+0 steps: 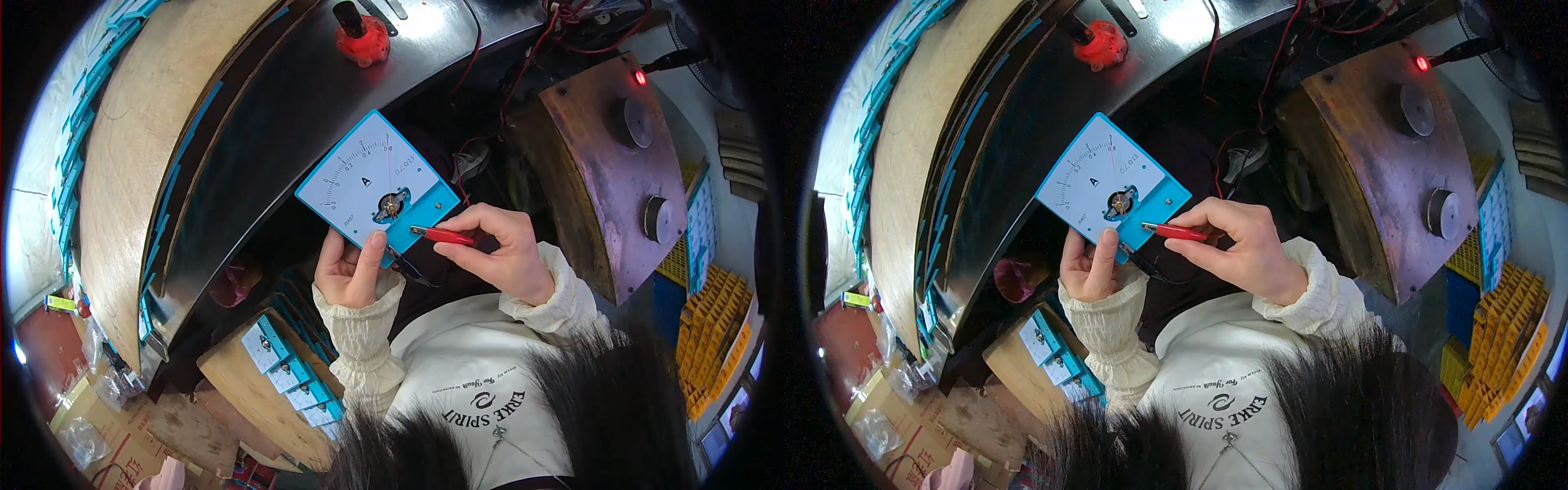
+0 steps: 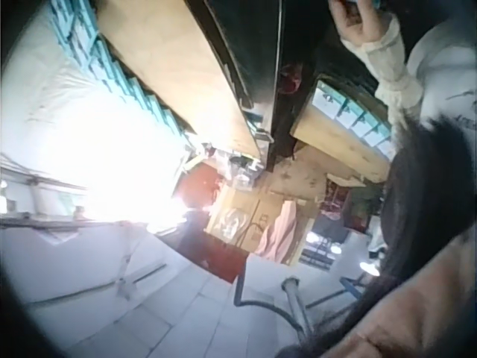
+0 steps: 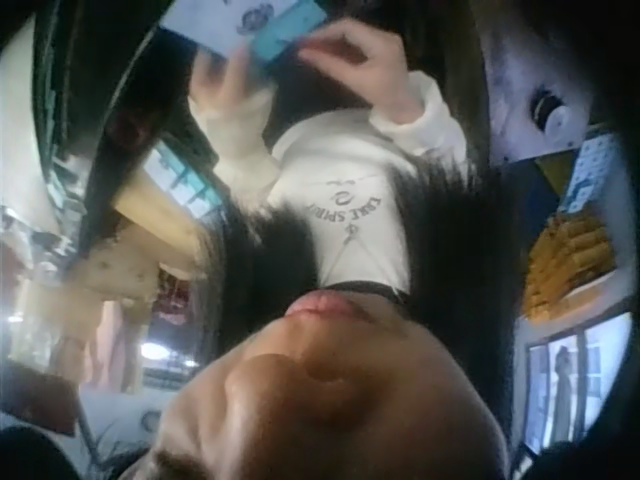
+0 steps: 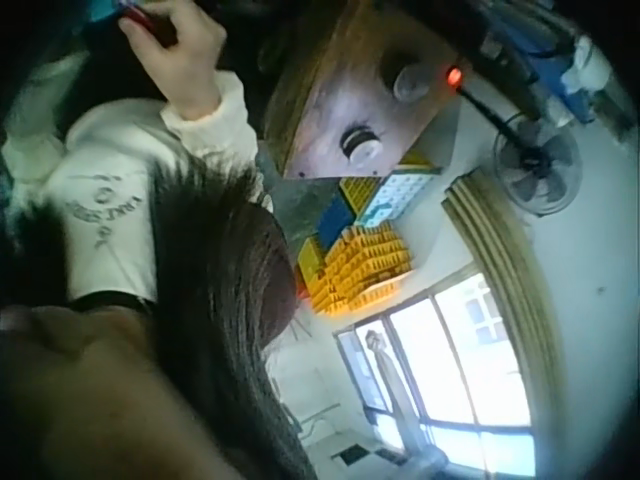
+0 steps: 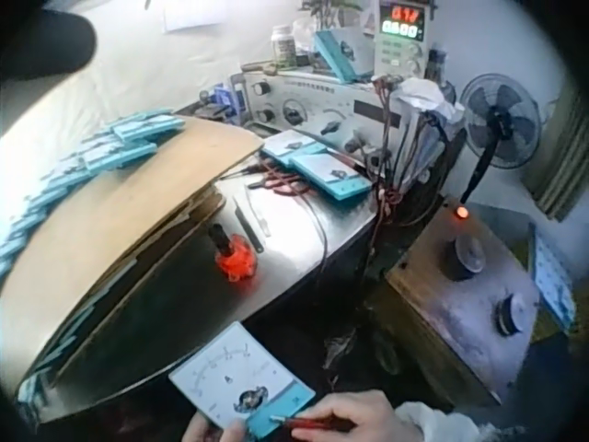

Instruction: The person tests analog meters by connecting test clips to their terminals, placing them on a testing fixture, trimming wire with cutters, and stacking them onto a wooden board.

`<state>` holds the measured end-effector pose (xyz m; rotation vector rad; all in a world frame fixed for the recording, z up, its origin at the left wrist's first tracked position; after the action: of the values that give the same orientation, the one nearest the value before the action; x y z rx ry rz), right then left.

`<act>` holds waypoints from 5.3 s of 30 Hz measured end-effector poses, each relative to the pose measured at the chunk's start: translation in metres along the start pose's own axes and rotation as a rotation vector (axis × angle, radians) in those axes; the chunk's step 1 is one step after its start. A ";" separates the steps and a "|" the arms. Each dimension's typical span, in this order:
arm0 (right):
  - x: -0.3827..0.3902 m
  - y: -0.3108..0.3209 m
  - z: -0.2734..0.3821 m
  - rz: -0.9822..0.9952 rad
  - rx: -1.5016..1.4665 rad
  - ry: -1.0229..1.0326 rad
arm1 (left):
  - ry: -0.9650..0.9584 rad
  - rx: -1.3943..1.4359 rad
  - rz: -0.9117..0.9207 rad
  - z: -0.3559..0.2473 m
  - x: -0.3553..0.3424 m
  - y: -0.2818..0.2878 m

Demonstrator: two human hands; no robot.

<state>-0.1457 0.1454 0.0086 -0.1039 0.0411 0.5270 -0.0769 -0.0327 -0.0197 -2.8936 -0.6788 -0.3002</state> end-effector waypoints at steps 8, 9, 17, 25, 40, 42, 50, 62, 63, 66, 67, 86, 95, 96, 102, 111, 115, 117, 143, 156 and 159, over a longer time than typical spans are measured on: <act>-0.004 0.002 0.001 0.003 0.063 0.008 | 0.030 0.011 -0.002 0.003 -0.003 -0.002; -0.004 0.002 0.002 0.000 0.074 0.015 | 0.048 -0.013 -0.010 0.004 -0.003 -0.002; -0.007 -0.009 0.017 0.008 0.208 0.108 | 0.038 0.034 -0.032 0.005 -0.003 0.005; 0.001 0.004 0.005 -0.131 0.009 -0.027 | 0.085 0.010 -0.281 -0.019 0.017 0.037; -0.010 -0.095 -0.032 0.385 0.440 -0.046 | -0.082 -0.064 -1.232 0.005 0.197 0.312; -0.016 -0.082 -0.035 0.339 0.419 -0.091 | -0.055 -0.022 -1.210 0.039 0.228 0.363; -0.030 -0.036 -0.041 0.190 0.521 -0.128 | 0.275 -0.451 -1.151 0.079 0.235 0.393; -0.024 0.041 -0.057 0.056 0.572 -0.222 | 0.304 -1.898 -0.857 0.022 0.206 0.382; -0.027 0.051 -0.055 -0.040 0.545 -0.207 | 0.174 -1.441 -1.078 -0.002 0.210 0.389; -0.028 0.040 -0.052 0.085 0.584 -0.028 | -0.181 -0.466 -0.970 -0.104 0.157 0.323; -0.033 0.035 -0.045 0.062 0.590 -0.010 | -0.306 -0.376 -0.832 -0.142 0.136 0.282; 0.016 0.022 -0.047 0.162 0.546 0.046 | -1.361 -1.610 -0.288 -0.265 -0.093 0.001; -0.013 0.079 -0.038 -0.161 0.564 0.005 | -0.547 0.229 -0.419 -0.101 0.054 0.122; -0.021 0.068 -0.033 -0.131 0.493 0.005 | -0.498 0.336 -0.272 -0.078 0.057 0.123; -0.037 -0.026 0.026 0.065 0.101 0.205 | 0.008 0.137 -0.199 -0.041 0.001 0.062; -0.033 -0.073 0.024 0.098 0.297 0.208 | -0.050 -0.029 -0.219 -0.034 -0.001 0.038; -0.032 -0.065 0.025 0.091 0.301 0.219 | -0.024 0.024 -0.138 -0.017 -0.008 0.033; -0.033 -0.060 0.014 0.148 0.228 0.059 | 0.081 0.187 -0.009 -0.007 -0.013 0.025; -0.036 -0.019 0.023 0.037 0.317 0.223 | 0.066 0.077 -0.098 -0.001 -0.024 0.014; -0.042 -0.021 0.023 -0.048 0.360 0.238 | 0.014 -0.053 -0.110 -0.011 -0.017 0.005; -0.035 -0.020 0.021 -0.119 0.302 0.189 | 0.010 -0.006 -0.144 -0.018 -0.014 0.002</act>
<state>-0.1657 0.1128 0.0338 0.1389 0.2968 0.3862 -0.0906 -0.0441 -0.0059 -2.8515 -0.8880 -0.3349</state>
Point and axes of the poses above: each hand's wrist, its own x-axis away from the middle knuckle, its own y-axis out of the back of the hand, z = x × y, the point moved 9 cm from there along -x, towards the middle knuckle, and after that the axes turned 11 degrees about -x, right-handed, at the moved point
